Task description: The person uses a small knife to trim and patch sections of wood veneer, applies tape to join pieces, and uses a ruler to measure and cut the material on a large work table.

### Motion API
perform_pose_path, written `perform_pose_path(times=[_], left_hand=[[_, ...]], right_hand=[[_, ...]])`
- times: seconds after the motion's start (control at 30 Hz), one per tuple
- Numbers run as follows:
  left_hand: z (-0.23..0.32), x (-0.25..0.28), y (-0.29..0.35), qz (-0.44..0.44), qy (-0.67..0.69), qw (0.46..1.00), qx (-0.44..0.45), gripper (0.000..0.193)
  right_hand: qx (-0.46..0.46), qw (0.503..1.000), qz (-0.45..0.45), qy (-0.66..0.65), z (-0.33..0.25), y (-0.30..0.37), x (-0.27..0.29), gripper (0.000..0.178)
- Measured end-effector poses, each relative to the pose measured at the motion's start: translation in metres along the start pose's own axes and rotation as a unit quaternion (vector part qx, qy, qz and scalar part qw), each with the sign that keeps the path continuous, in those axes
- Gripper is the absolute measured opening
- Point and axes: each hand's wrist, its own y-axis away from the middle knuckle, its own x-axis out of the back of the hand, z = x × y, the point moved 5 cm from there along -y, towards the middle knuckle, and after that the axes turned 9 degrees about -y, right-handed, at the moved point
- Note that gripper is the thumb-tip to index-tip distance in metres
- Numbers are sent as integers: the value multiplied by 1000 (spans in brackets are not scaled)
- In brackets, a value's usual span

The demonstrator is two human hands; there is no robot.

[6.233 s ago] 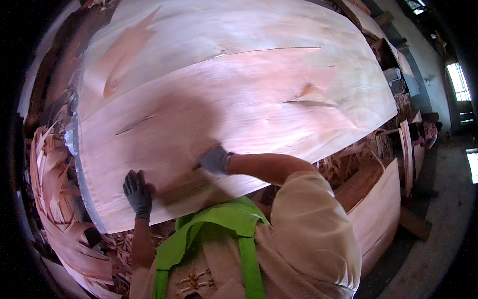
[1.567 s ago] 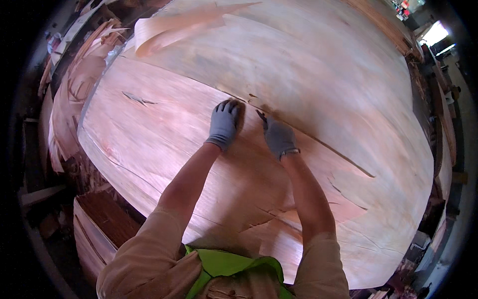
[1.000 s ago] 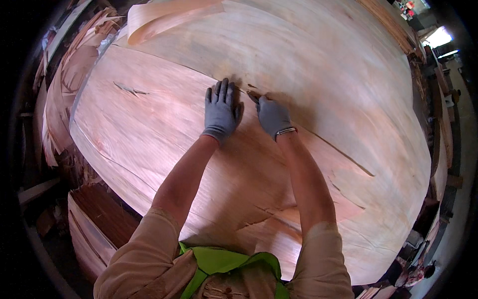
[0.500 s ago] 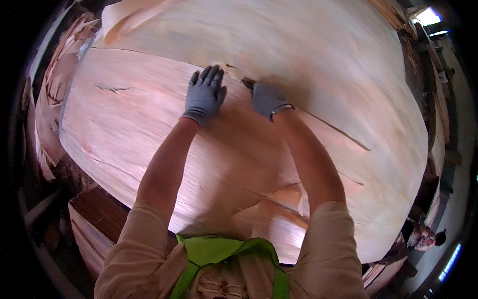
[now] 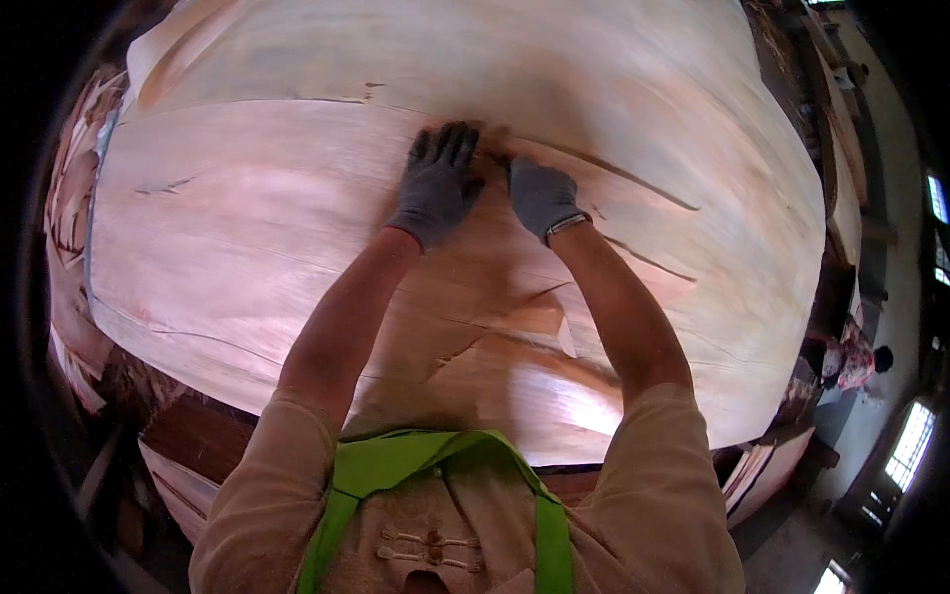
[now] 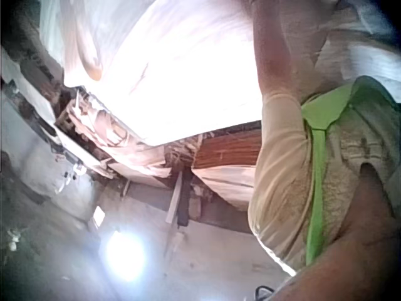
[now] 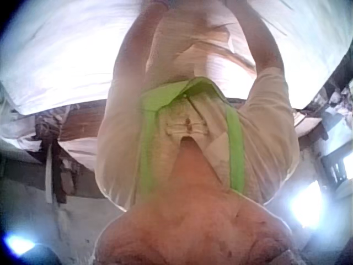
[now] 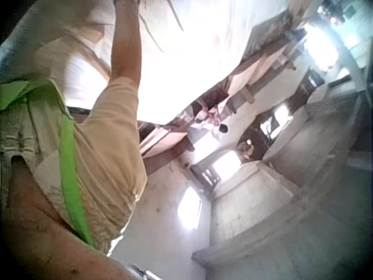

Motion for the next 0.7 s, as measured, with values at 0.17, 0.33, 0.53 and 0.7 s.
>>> perform_pose_path(times=[0.17,0.33,0.53,0.7], left_hand=[[-1,-1,2,16,-32,999,-10,53],[-1,-2,1,12,-49,998,-22,53],[2,-3,-2,9,-62,998,-27,53],[1,-4,-1,28,-39,999,-19,52]], right_hand=[[-53,997,9,-51,33,72,-8,20],[-123,991,-5,-55,76,152,-33,24],[-154,987,11,-55,119,221,-59,24],[-158,986,11,-49,131,232,-59,20]])
